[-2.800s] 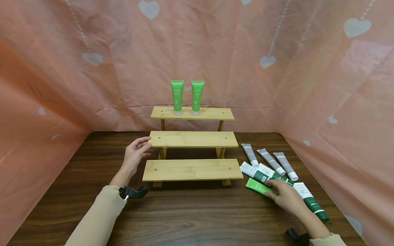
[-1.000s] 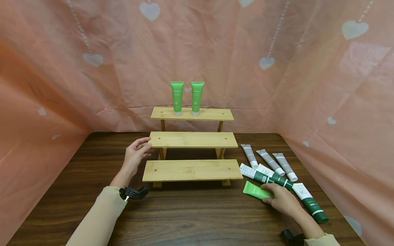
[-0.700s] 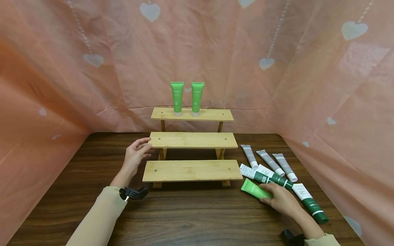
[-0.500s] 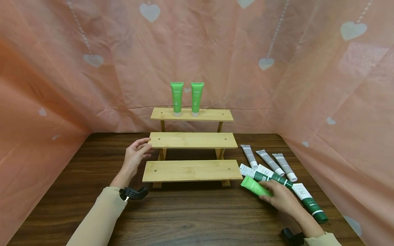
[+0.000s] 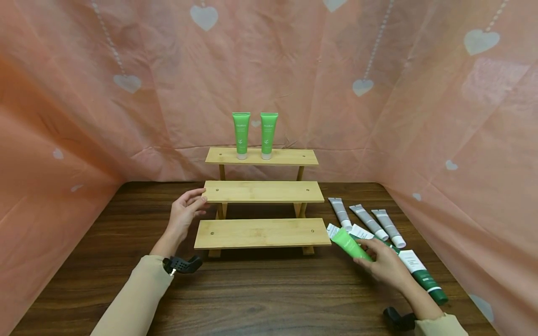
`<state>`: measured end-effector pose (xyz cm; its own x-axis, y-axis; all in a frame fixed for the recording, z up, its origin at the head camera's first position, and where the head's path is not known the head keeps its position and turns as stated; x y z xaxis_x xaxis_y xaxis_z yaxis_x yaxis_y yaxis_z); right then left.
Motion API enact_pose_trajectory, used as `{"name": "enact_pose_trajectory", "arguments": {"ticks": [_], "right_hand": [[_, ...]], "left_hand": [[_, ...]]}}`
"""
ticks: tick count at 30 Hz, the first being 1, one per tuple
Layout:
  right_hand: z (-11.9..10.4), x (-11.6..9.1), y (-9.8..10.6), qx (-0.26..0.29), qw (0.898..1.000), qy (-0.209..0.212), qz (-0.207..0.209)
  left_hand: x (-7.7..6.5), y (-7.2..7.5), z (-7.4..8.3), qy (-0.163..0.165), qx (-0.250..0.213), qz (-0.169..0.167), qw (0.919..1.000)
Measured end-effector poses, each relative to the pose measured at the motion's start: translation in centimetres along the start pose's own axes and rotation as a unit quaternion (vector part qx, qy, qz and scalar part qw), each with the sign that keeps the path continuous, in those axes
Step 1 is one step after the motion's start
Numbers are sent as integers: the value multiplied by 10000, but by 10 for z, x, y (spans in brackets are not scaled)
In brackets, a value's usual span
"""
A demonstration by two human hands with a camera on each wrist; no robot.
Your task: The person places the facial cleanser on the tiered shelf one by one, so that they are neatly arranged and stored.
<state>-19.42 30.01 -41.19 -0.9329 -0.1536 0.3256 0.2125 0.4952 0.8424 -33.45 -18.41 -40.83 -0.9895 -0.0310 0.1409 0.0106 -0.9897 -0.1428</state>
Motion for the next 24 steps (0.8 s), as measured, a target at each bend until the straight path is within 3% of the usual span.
{"name": "enact_pose_trajectory", "arguments": {"ticks": [11,16,24], "right_hand": [[-1,8,0,513,9968,132,604],[-6,14,1,683,9927,168,982],[-10,21,-1,901,9892,-15,1158]], "left_hand": [[-8,-5,14,96,10,-79,9999],[-2,-1,6,65,-64,-43,9999],[1,0,-2,-21,-71,-30,10000]]}}
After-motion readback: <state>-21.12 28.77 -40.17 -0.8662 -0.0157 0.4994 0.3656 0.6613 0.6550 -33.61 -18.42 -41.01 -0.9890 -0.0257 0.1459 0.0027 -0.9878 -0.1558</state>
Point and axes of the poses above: each hand's wrist, its own x-axis towards the middle knuckle, its own y-axis out of the back of the hand, z = x × y, the point moved 4 cm from there along x, towards the middle knuckle, and after that the axes turned 1 degree about -x, right-handed, at the moved point
